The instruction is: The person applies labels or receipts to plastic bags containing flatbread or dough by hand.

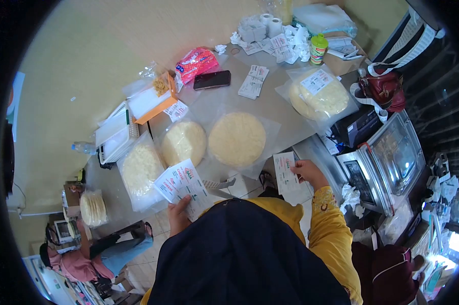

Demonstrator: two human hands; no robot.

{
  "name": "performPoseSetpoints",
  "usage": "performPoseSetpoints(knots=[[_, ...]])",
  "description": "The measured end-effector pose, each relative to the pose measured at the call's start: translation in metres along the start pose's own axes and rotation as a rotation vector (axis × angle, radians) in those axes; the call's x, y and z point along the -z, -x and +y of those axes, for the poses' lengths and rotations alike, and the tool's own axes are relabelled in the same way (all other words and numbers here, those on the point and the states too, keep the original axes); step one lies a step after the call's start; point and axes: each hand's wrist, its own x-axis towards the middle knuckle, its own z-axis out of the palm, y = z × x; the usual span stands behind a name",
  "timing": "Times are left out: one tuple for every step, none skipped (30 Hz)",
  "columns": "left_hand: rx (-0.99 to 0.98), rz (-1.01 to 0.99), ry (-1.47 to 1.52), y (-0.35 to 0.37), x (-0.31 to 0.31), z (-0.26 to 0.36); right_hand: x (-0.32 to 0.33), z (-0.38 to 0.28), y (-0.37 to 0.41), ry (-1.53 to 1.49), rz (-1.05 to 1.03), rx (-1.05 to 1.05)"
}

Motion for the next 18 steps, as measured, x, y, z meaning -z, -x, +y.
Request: performPoseSetpoints(knots=[[-0.006,-0.008,-0.005,0.000,0.002,-0.001,-0.001,0.003,0.001,0.012,-0.040,-0.013],[-0.012,-0.015,-0.011,-0.001,0.004,-0.003,-0.005,0.006,0.001,0.029,-0.068,-0.015],[-0.017,-0.023,-0.017,-0.001,0.006,-0.004,-0.011,0.006,0.001,0.046,-0.096,-0.018],[-0.012,-0.024,-0.024,-0.001,0.006,-0.004,-0.018,0.006,0.002,0.062,-0.124,-0.022],[-0.006,-0.025,-0.032,0.000,0.006,-0.004,-0.023,0.005,0.002,0.087,-0.147,-0.009],[-0.002,-0.026,-0.039,0.001,0.006,-0.004,-0.028,0.000,0.002,0.112,-0.171,0.005],[-0.001,-0.037,-0.045,0.002,0.006,-0.004,-0.032,-0.005,0.000,0.139,-0.194,0.019],[-0.001,-0.048,-0.050,0.004,0.006,-0.003,-0.037,-0.009,-0.003,0.113,-0.183,0.027],[-0.003,-0.057,-0.056,0.005,0.007,-0.003,-0.042,-0.013,-0.009,0.088,-0.173,0.036],[-0.002,-0.055,-0.051,0.006,0.008,-0.003,-0.044,-0.017,-0.015,0.063,-0.164,0.045],[-0.002,-0.054,-0.047,0.007,0.008,-0.003,-0.044,-0.022,-0.022,0.033,-0.151,0.067],[-0.002,-0.051,-0.042,0.007,0.008,-0.002,-0.044,-0.027,-0.029,0.004,-0.138,0.090],[0.001,-0.047,-0.039,0.008,0.008,-0.001,-0.043,-0.032,-0.035,-0.025,-0.127,0.113],[0.004,-0.042,-0.036,0.009,0.007,0.000,-0.042,-0.037,-0.043,-0.054,-0.106,0.141],[0.006,-0.036,-0.033,0.010,0.007,0.001,-0.042,-0.042,-0.050,-0.083,-0.086,0.169],[-0.001,-0.028,-0.023,0.009,0.007,0.002,-0.042,-0.046,-0.055,-0.111,-0.066,0.197],[-0.008,-0.019,-0.012,0.010,0.007,0.002,-0.044,-0.049,-0.059,-0.159,-0.047,0.195],[-0.015,-0.008,-0.001,0.009,0.008,0.001,-0.049,-0.054,-0.063,-0.206,-0.029,0.193]])
